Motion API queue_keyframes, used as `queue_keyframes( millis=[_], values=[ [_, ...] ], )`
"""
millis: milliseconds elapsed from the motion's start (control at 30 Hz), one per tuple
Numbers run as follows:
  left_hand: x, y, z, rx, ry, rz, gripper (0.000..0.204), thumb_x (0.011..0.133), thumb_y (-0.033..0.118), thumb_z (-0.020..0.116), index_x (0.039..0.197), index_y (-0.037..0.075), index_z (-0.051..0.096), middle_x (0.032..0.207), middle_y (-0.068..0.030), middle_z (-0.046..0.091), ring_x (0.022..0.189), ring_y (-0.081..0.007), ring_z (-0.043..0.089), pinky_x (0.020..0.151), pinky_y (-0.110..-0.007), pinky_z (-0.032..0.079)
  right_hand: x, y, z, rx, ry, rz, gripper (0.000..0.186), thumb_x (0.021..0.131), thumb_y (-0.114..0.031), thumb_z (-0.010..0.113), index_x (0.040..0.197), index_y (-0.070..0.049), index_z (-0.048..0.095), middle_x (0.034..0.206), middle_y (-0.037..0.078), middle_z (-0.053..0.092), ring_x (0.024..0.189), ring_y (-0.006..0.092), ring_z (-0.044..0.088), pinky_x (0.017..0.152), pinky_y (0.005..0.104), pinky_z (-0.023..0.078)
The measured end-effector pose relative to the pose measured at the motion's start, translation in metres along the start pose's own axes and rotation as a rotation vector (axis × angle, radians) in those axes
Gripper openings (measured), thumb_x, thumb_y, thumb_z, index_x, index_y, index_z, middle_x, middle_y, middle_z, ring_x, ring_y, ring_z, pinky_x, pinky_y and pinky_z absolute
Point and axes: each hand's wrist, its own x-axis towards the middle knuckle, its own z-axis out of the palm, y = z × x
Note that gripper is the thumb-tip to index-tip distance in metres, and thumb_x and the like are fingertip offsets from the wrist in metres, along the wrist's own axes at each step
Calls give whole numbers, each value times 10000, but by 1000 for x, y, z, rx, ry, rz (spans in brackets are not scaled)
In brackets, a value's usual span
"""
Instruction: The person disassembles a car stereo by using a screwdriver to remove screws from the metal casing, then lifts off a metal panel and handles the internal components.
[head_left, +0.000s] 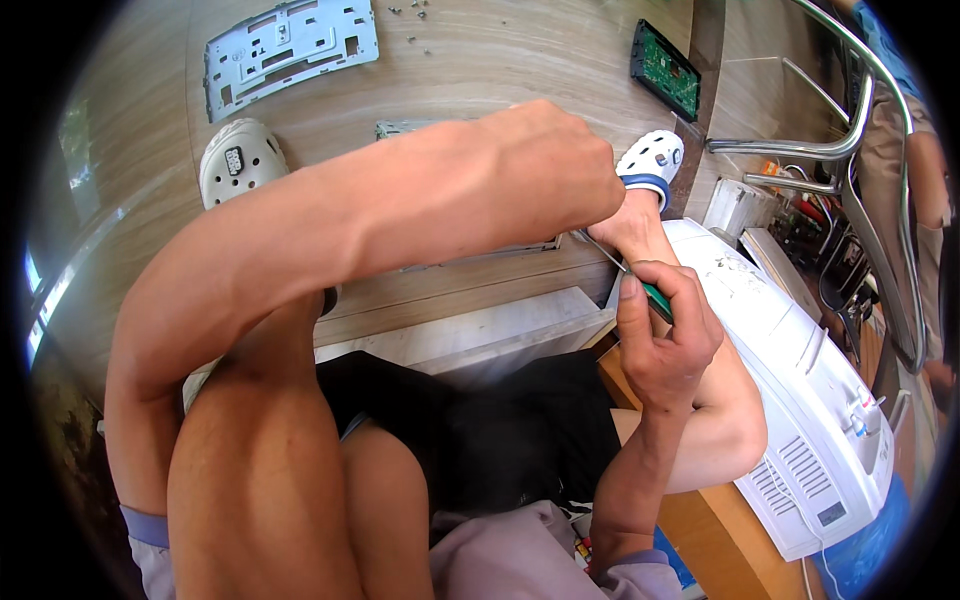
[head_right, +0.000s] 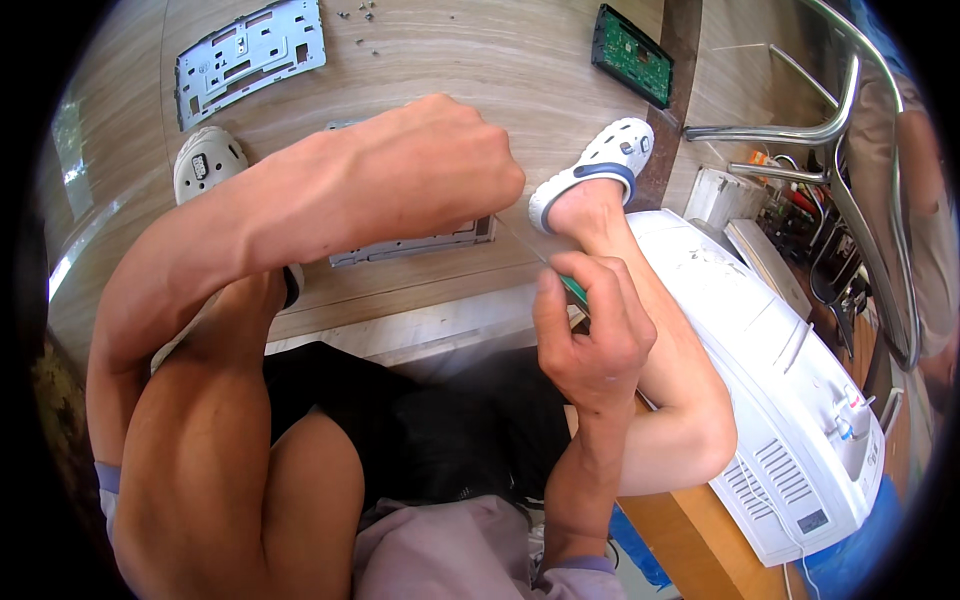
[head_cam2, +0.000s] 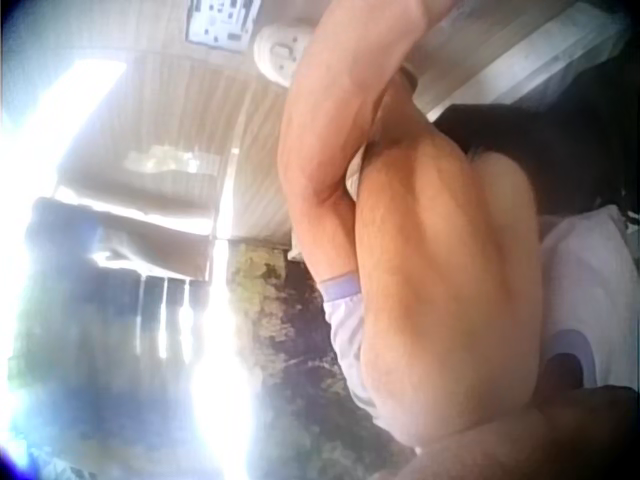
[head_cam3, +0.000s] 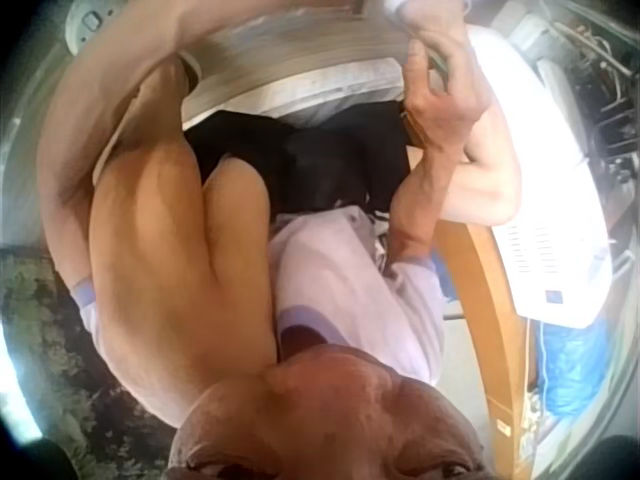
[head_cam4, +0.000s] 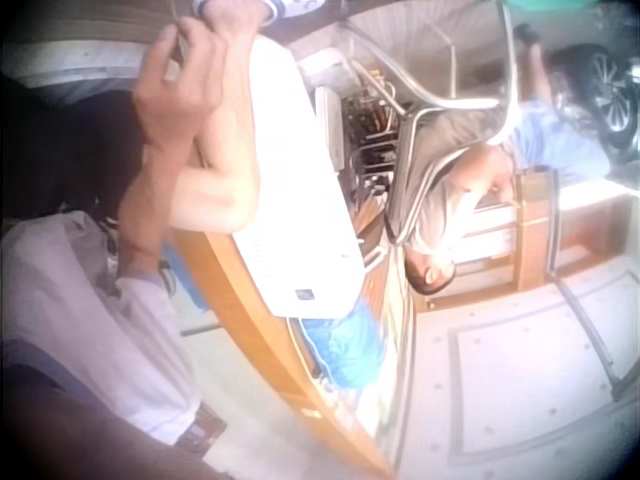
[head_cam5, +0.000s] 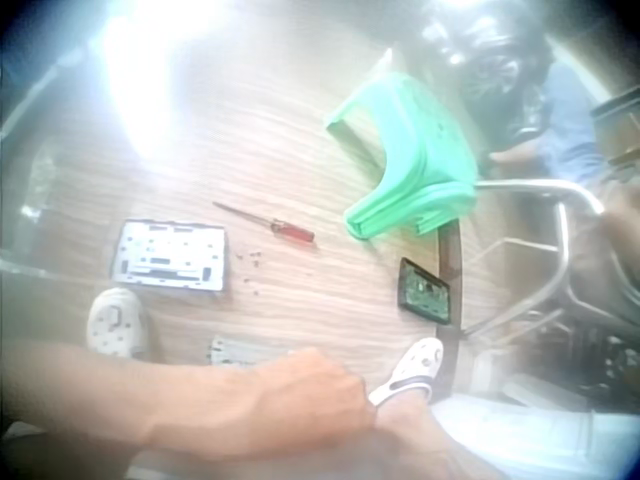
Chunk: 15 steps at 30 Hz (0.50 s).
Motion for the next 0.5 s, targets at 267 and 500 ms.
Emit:
queue_keyframes(
  millis=[267, 500],
  values=[
    [2, 6, -2, -5, -29, 21, 57, 777, 18, 684, 759, 14, 738, 791, -171, 731, 792, -339, 741, 660, -403, 587, 3, -2, -1, -22, -4, -80, 145, 845, 26, 744, 970, -7, 679, 842, 126, 672, 685, 265, 665, 606, 351, 525],
    [0, -2, 1, -26, -66, 19, 53, 785, 13, 682, 784, 12, 735, 801, -178, 729, 806, -337, 743, 670, -399, 590, -1, -5, 4, 17, -52, -98, 108, 872, 26, 728, 971, 19, 686, 818, 133, 678, 715, 231, 658, 669, 313, 522]
  ],
)
